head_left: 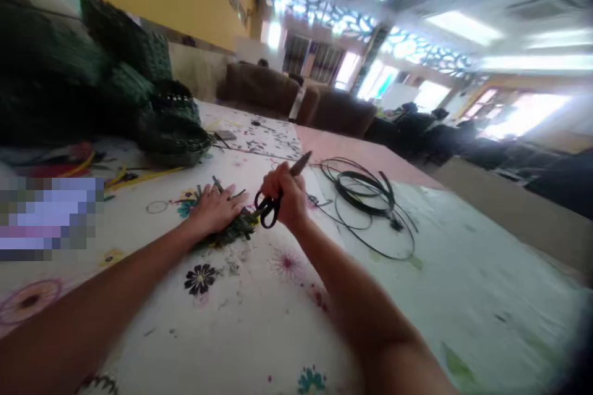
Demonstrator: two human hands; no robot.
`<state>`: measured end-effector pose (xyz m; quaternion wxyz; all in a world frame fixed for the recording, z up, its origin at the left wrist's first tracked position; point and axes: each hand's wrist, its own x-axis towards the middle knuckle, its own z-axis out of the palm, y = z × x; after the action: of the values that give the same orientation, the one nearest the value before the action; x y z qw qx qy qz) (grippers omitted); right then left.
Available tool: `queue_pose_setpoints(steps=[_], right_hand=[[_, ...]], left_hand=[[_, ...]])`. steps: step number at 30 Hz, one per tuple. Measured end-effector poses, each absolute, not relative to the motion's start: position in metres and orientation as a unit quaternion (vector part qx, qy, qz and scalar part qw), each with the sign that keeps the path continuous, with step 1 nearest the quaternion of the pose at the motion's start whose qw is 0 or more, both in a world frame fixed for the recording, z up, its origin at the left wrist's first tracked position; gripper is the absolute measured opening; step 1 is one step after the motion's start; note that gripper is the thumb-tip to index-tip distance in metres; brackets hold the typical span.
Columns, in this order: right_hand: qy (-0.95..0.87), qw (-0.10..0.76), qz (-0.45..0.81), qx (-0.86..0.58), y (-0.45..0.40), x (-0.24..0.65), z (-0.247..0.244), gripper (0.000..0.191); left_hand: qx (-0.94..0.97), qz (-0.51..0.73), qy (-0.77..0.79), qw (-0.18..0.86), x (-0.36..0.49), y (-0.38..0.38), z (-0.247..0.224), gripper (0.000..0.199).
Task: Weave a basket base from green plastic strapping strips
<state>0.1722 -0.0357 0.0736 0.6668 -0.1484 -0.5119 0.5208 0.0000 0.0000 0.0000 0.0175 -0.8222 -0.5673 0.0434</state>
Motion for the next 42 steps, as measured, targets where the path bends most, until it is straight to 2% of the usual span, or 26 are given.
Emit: queue_pose_setpoints(steps=[3,6,11,16,21,25,30,35,42], right_hand=[[-0.504,0.658,0.529,-0.182,-0.038,0.172,0.065,0.065],[-0.529,0.602,0.556,-0.218,-0.040,0.170,0.058,0.067],[-0.542,0.620,0.544,-0.164,-0.040,0.171,0.059,0.066],[-0.544,0.574,0.574,-0.215,-0.043,0.176,0.057,0.070],[-0.548,0.610,0.545,-0.175,-0.050,0.175,0.064,0.066],[-0.558,0.571,0.571,-0.190,-0.049,0.173,0.057,0.068],[-0.554,0.602,0.542,-0.189,-0.050,0.175,0.059,0.068],[-0.579,0.551,0.566,-0.200,-0.054,0.171,0.055,0.069],[-0.577,0.560,0.563,-0.193,-0.049,0.168,0.044,0.067]], left_hand=[[-0.821,0.034,-0.569,0.012,0.000,0.000,-0.001,0.058],[-0.822,0.022,-0.569,0.009,-0.001,0.000,-0.003,0.058],[-0.824,0.007,-0.566,0.007,-0.002,0.000,-0.005,0.057],[-0.824,0.002,-0.566,-0.005,-0.002,0.001,-0.004,0.056],[-0.822,0.017,-0.570,-0.007,-0.002,0.002,-0.004,0.059],[-0.821,0.024,-0.571,-0.002,-0.002,0.003,-0.005,0.059],[-0.823,0.033,-0.567,-0.001,-0.001,0.000,-0.001,0.059],[-0.819,0.033,-0.573,-0.007,0.000,-0.001,0.001,0.060],[-0.820,0.007,-0.572,-0.014,-0.001,0.000,-0.002,0.059]])
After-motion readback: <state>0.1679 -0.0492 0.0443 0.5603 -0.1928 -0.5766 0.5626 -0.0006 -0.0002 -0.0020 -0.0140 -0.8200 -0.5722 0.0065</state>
